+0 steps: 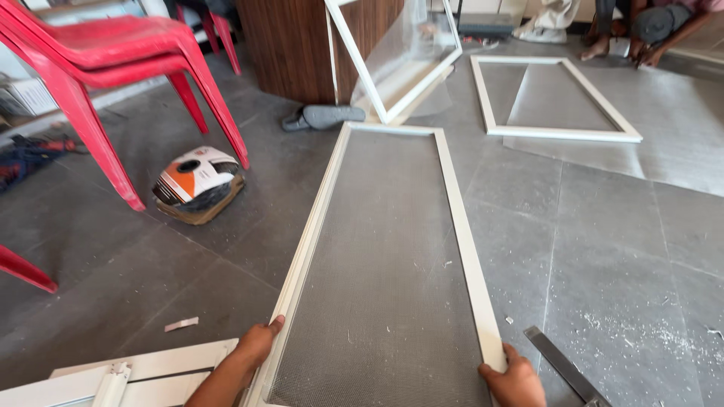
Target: The person assembles a window screen by pressing a spline into the frame groove to secure the mesh. They use a flat metal tool to push the spline along the edges and ensure it is fully seated.
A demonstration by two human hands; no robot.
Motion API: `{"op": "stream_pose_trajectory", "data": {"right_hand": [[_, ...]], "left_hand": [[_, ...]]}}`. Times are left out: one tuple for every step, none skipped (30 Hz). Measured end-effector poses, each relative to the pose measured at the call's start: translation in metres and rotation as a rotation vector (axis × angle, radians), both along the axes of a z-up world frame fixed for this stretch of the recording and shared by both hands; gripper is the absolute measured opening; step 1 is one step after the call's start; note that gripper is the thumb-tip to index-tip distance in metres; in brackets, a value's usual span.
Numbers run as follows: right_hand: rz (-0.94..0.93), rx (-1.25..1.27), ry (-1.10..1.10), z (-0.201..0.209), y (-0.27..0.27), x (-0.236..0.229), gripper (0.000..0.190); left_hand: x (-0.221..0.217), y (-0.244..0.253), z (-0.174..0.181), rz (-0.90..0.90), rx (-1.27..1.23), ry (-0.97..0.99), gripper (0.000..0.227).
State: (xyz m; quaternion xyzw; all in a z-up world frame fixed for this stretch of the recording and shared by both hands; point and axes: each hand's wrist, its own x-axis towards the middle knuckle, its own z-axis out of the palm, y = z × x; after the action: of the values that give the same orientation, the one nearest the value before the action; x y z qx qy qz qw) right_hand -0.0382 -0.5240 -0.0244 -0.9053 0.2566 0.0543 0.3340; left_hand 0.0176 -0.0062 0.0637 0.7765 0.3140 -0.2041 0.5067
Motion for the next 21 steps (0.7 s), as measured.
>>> {"op": "stream_pose_trajectory", "data": {"right_hand": [[0.002, -0.005, -0.013, 0.012, -0.004, -0.001, 0.089], [0.004, -0.010, -0.025, 0.026, -0.010, -0.002, 0.090], [0.005, -0.017, -0.034, 0.041, -0.017, -0.004, 0.091], [0.013, -0.018, 0.002, 0.054, -0.024, -0.006, 0.087], [0.023, -0.021, 0.040, 0.068, -0.033, -0.008, 0.083], [0.034, -0.024, 0.079, 0.079, -0.042, -0.010, 0.079], [0.024, 0.026, 0.102, 0.090, -0.048, -0.009, 0.078], [0.015, 0.075, 0.125, 0.099, -0.054, -0.007, 0.077], [0.007, 0.126, 0.143, 0.107, -0.060, -0.003, 0.077], [0.032, 0.139, 0.142, 0.113, -0.066, 0.001, 0.076], [0.059, 0.154, 0.139, 0.118, -0.070, 0.008, 0.075], [0.086, 0.168, 0.135, 0.121, -0.073, 0.018, 0.075], [0.163, 0.053, 0.061, 0.122, -0.077, 0.027, 0.071], [0.242, -0.062, -0.014, 0.119, -0.080, 0.038, 0.068], [0.257, -0.057, -0.062, 0.113, -0.088, 0.047, 0.057], [0.272, -0.052, -0.110, 0.104, -0.097, 0.058, 0.048], [0.175, 0.041, -0.102, 0.091, -0.112, 0.062, 0.046], [0.076, 0.132, -0.096, 0.078, -0.127, 0.063, 0.045], [0.073, 0.040, -0.027, 0.068, -0.141, 0.058, 0.045], [0.069, -0.050, 0.043, 0.060, -0.156, 0.044, 0.045], [0.084, -0.133, 0.099, 0.051, -0.166, 0.039, 0.045]], "left_hand": [[-0.006, -0.002, 0.017, 0.004, -0.054, -0.006, 0.065], [-0.011, -0.004, 0.032, 0.007, -0.108, -0.013, 0.065], [-0.017, -0.005, 0.043, 0.009, -0.163, -0.015, 0.065], [-0.024, -0.005, 0.050, 0.013, -0.167, -0.020, 0.066], [-0.035, -0.006, 0.050, 0.021, -0.173, -0.021, 0.067], [-0.042, -0.007, 0.047, 0.029, -0.180, -0.022, 0.067], [-0.049, -0.009, 0.041, 0.036, -0.155, -0.070, 0.068], [-0.058, -0.014, 0.029, 0.043, -0.130, -0.117, 0.070], [-0.065, -0.019, 0.015, 0.050, -0.103, -0.169, 0.071], [-0.070, -0.029, -0.003, 0.089, -0.097, -0.217, 0.070], [-0.072, -0.041, -0.022, 0.193, -0.118, -0.268, 0.069], [-0.073, -0.055, -0.041, 0.298, -0.146, -0.320, 0.068], [-0.074, -0.064, -0.059, 0.387, -0.171, -0.355, 0.067], [-0.071, -0.069, -0.075, 0.451, -0.183, -0.384, 0.066], [-0.071, -0.078, -0.093, 0.497, -0.201, -0.401, 0.065], [-0.071, -0.083, -0.108, 0.528, -0.212, -0.421, 0.064], [-0.072, -0.094, -0.123, 0.537, -0.217, -0.438, 0.063], [-0.074, -0.104, -0.134, 0.535, -0.218, -0.448, 0.062], [-0.073, -0.117, -0.143, 0.527, -0.223, -0.459, 0.061], [-0.072, -0.131, -0.149, 0.494, -0.200, -0.443, 0.061], [-0.067, -0.142, -0.152, 0.470, -0.152, -0.432, 0.060]]}}
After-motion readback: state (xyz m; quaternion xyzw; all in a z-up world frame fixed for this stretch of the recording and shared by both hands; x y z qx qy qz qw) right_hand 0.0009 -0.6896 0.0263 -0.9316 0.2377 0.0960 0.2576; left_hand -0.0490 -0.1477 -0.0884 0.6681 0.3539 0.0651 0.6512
